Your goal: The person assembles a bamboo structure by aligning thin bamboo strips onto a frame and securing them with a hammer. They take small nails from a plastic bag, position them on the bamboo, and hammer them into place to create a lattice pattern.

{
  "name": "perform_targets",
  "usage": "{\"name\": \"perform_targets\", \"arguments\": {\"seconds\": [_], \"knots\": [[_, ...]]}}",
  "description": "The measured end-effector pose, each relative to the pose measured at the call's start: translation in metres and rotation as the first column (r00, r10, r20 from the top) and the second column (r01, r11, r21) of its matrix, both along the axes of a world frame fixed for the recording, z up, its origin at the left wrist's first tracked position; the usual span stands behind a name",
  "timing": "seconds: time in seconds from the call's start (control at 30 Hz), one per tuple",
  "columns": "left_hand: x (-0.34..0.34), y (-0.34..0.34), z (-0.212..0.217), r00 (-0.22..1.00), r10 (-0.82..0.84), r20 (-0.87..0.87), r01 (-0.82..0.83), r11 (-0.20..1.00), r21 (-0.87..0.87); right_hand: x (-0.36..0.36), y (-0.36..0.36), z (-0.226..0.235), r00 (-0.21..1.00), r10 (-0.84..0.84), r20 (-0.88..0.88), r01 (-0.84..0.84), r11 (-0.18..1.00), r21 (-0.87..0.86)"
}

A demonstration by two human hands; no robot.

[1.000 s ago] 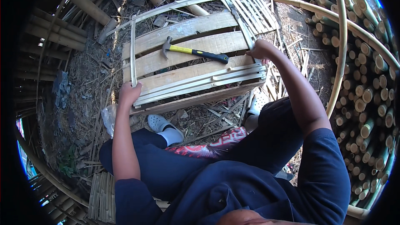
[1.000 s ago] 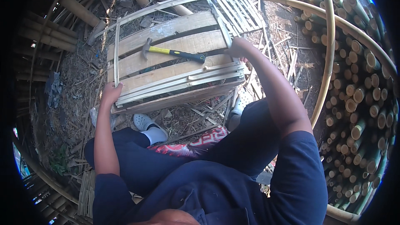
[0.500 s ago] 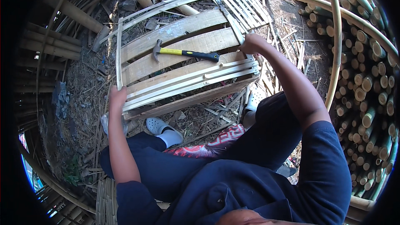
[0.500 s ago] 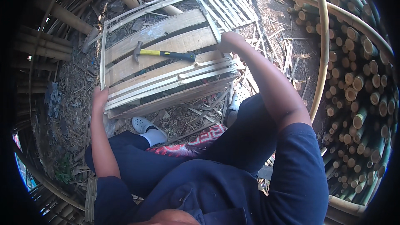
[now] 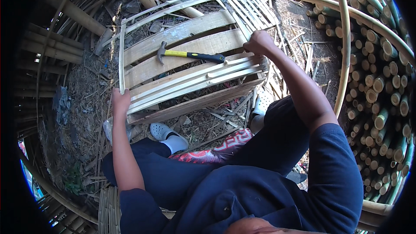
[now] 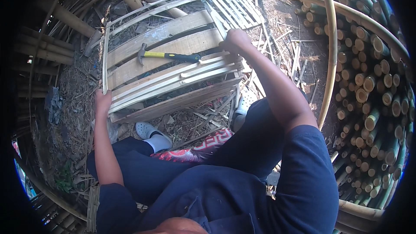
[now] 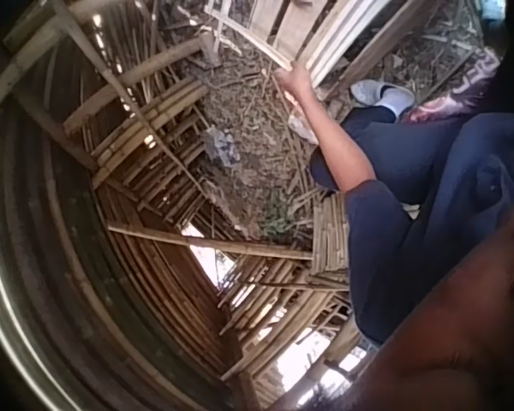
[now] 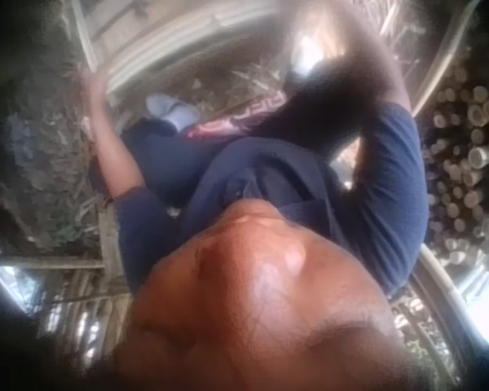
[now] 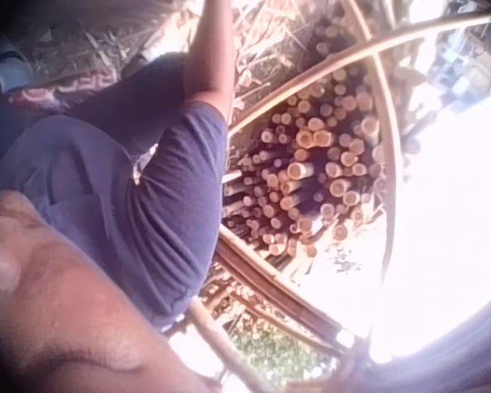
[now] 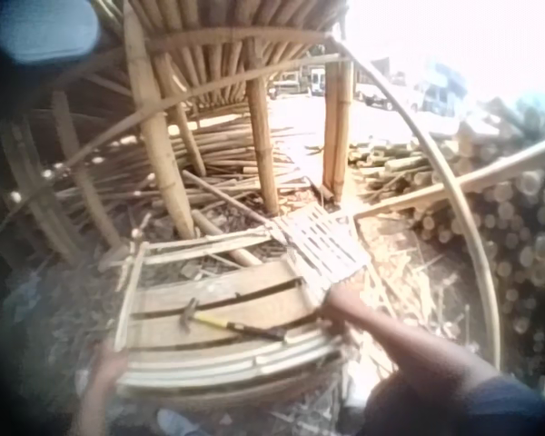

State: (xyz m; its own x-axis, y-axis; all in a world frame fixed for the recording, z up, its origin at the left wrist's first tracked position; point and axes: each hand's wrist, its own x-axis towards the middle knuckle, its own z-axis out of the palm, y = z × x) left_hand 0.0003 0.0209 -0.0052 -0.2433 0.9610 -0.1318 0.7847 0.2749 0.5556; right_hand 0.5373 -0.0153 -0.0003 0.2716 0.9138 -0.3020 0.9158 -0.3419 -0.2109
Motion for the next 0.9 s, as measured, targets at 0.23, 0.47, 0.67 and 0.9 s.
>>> {"name": "perform_targets", "arguments": {"seconds": [0.23, 0.47, 0.67, 0.9], "knots": [[-0.057, 0.013, -0.067, 0.989, -0.036, 0.144, 0.032, 0.999, 0.033, 0.021, 0.004, 0.057, 0.952, -0.015, -0.306, 0.039, 0.997, 0.071], [-0.044, 0.019, -0.011, 0.936, -0.08, 0.344, 0.157, 0.967, -0.202, 0.059, 0.0, 0.069, 0.391, 0.1, -0.915, 0.286, 0.932, 0.224], [-0.069, 0.022, 0.029, 0.904, -0.042, 0.425, 0.162, 0.954, -0.251, 0.023, -0.012, 0.114, -0.014, 0.532, -0.846, 0.093, 0.843, 0.529], [-0.084, 0.013, 0.042, 0.896, 0.031, 0.444, 0.113, 0.949, -0.295, -0.025, -0.024, 0.15, -0.124, 0.634, -0.763, 0.045, 0.772, 0.634]]}}
